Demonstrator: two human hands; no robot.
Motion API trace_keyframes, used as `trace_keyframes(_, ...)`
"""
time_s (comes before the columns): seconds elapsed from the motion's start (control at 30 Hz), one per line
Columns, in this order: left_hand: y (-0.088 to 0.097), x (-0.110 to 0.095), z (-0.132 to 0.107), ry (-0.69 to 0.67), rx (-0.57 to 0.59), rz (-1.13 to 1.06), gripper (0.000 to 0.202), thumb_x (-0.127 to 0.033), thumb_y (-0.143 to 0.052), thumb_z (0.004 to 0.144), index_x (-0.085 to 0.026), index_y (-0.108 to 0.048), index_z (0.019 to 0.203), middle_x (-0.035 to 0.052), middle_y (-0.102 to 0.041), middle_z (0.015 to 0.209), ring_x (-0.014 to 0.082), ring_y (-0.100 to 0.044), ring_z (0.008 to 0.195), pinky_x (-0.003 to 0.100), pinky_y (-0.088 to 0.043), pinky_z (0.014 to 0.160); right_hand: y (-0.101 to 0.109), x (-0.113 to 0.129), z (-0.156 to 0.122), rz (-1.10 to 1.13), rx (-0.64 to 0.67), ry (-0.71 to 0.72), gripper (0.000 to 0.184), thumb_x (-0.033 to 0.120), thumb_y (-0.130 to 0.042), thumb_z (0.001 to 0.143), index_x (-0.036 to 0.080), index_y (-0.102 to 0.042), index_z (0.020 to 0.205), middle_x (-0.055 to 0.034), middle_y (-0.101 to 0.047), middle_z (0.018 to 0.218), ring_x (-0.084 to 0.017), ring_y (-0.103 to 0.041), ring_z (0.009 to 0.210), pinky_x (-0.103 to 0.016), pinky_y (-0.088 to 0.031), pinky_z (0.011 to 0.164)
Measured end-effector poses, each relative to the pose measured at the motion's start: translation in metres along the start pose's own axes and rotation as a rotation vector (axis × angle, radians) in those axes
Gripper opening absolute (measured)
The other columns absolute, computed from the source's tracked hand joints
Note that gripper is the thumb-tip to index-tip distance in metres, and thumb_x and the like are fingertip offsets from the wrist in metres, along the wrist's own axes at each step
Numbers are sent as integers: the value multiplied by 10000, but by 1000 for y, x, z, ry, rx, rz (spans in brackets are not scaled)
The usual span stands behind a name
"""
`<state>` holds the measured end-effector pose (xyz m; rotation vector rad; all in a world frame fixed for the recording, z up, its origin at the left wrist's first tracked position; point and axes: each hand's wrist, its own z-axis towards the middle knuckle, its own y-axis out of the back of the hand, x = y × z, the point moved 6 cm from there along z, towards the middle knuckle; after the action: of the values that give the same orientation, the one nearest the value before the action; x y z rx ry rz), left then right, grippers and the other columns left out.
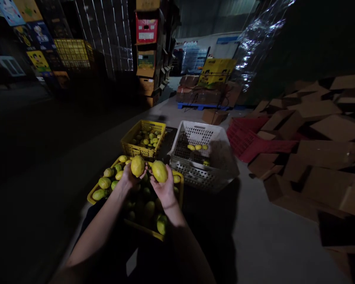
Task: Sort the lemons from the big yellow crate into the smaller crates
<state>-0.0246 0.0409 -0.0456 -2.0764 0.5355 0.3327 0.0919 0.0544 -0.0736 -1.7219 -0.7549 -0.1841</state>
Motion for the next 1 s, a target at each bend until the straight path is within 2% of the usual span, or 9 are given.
trace_keyframes(0.13, 2, -4, -5, -15, -31, 5, 220, -341, -510, 901, -164, -638, 924, 32, -658, 676, 173, -657, 601, 288, -575, 595, 7, 5, 2, -15, -79, 69, 157, 386, -704, 757, 245, -637, 770, 34, -687, 649, -115, -566, 516, -208, -466, 424)
trace_keyframes(0.23, 1, -9, -9, -36, -24, 11, 214, -390, -590, 873, -178, -619, 875, 1, -614, 636, 151, -617, 550, 253, -548, 536, 12, 6, 2, -54, -105, 2, 182, 408, -658, 781, 231, -624, 757, 14, -657, 592, -130, -533, 481, -228, -442, 414)
trace_keyframes(0.37, 5, -5, -9, 28, -70, -23, 234, -324, -449, 933, -171, -602, 843, 29, -604, 634, 164, -607, 545, 264, -541, 519, 18, 0, 1, -171, -120, -137, 321, 384, -413, 912, 205, -620, 744, -69, -665, 577, -157, -518, 461, -241, -401, 420)
trace_keyframes(0.43, 7, -2, -7, 40, -81, -66, 280, -311, -386, 950, -167, -603, 847, 46, -609, 651, 182, -626, 583, 290, -560, 557, 21, -2, 3, -188, -138, -135, 332, 333, -365, 932, 210, -607, 740, -63, -670, 586, -161, -540, 471, -238, -396, 432)
trace_keyframes(0.57, 10, 1, -5, 46, -89, -86, 277, -405, -457, 940, -186, -597, 844, 40, -612, 678, 194, -639, 621, 325, -576, 608, 25, -4, 9, -211, -210, -76, 245, 403, -496, 912, 238, -574, 749, 18, -640, 561, -141, -518, 430, -240, -389, 422)
trace_keyframes(0.63, 10, -1, -5, 21, -86, -94, 248, -414, -523, 921, -198, -583, 817, 14, -601, 666, 167, -622, 594, 301, -571, 606, 26, -4, 10, -193, -242, -64, 239, 422, -530, 903, 241, -577, 754, 29, -632, 545, -135, -509, 416, -240, -388, 408)
trace_keyframes(0.73, 9, -6, -6, -35, -68, -133, 202, -374, -595, 894, -201, -570, 792, -15, -584, 633, 136, -592, 557, 258, -554, 588, 25, -2, 9, -171, -230, -61, 194, 394, -570, 884, 244, -591, 762, 24, -667, 577, -149, -574, 462, -252, -436, 430)
trace_keyframes(0.83, 5, -6, -7, -28, -16, -118, 217, -359, -524, 934, -183, -605, 837, 21, -610, 643, 157, -603, 576, 256, -538, 560, 22, -3, 8, -206, -179, -87, 150, 355, -597, 856, 239, -608, 761, 15, -686, 590, -169, -613, 483, -280, -476, 462)
trace_keyframes(1.0, 3, 0, -8, 10, 35, -115, 427, -448, -332, 995, -155, -638, 938, 76, -651, 723, 175, -627, 625, 263, -541, 592, 12, -8, -1, -225, -181, -109, 212, 324, -522, 891, 195, -649, 780, -20, -681, 561, -170, -593, 433, -275, -446, 417)
